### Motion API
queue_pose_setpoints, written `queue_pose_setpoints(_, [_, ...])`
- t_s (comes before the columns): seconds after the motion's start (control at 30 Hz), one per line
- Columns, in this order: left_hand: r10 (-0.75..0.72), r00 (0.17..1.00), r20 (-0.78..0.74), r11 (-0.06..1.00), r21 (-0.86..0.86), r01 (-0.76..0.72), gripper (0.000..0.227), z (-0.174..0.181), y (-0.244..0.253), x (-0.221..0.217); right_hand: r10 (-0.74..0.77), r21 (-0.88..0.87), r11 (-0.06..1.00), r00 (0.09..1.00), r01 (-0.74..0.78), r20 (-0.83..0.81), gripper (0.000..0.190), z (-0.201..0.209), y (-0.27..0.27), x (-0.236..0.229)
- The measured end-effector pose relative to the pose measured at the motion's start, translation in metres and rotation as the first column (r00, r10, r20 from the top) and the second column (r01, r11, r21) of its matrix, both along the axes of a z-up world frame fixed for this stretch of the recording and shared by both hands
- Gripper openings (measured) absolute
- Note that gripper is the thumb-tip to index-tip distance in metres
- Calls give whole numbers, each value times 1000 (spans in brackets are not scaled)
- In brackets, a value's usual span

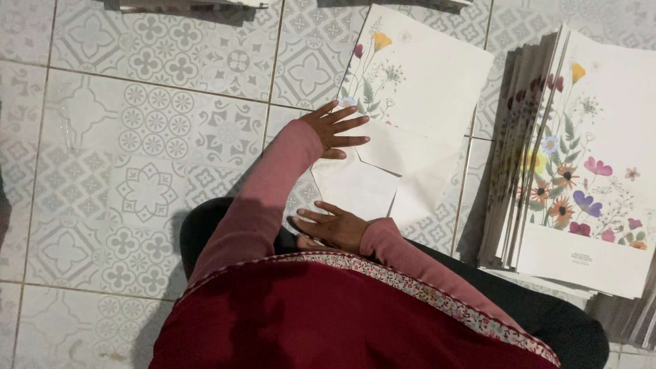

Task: Folding pre-printed paper sheets into envelopes and stacking them on the floor.

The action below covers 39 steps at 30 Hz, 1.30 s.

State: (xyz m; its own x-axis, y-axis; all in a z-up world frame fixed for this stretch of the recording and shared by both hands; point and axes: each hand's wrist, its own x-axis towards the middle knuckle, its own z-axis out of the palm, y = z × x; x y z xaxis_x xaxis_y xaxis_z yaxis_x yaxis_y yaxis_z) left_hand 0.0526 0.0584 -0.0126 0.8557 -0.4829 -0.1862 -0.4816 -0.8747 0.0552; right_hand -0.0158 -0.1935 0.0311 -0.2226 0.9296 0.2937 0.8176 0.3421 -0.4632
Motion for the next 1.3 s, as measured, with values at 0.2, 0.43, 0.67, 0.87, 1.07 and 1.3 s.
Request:
queue_pose_setpoints(0.2, [2, 998, -66, 1000, 4, -1, 61, 3, 1, 0, -157, -236, 947, 325, -219, -933, 41, -27, -24, -18])
queue_pose_setpoints(0.43, [34, 998, -61, 999, 10, -34, 58, -3, -5, -9, -699, -70, 715, 708, 695, -103, 48, 22, -93, 99])
queue_pose_setpoints(0.67, [13, 995, -95, 973, 231, 9, 60, 32, -11, -1, -408, -44, 876, 786, 480, 464, 65, -7, -134, 44])
queue_pose_setpoints(0.87, [214, 972, -94, 951, 247, -185, 68, 24, -60, -23, -286, -29, 944, 857, 329, 429, 58, 0, -130, 57])
queue_pose_setpoints(1.07, [421, 893, -157, 906, 130, -404, 59, 46, -93, -46, -265, -116, 933, 870, 340, 416, 61, -8, -144, 44])
queue_pose_setpoints(1.3, [466, 862, -196, 882, 180, -436, 58, 61, -89, -32, -345, -391, 910, 778, 139, -525, 41, 33, -162, 26])
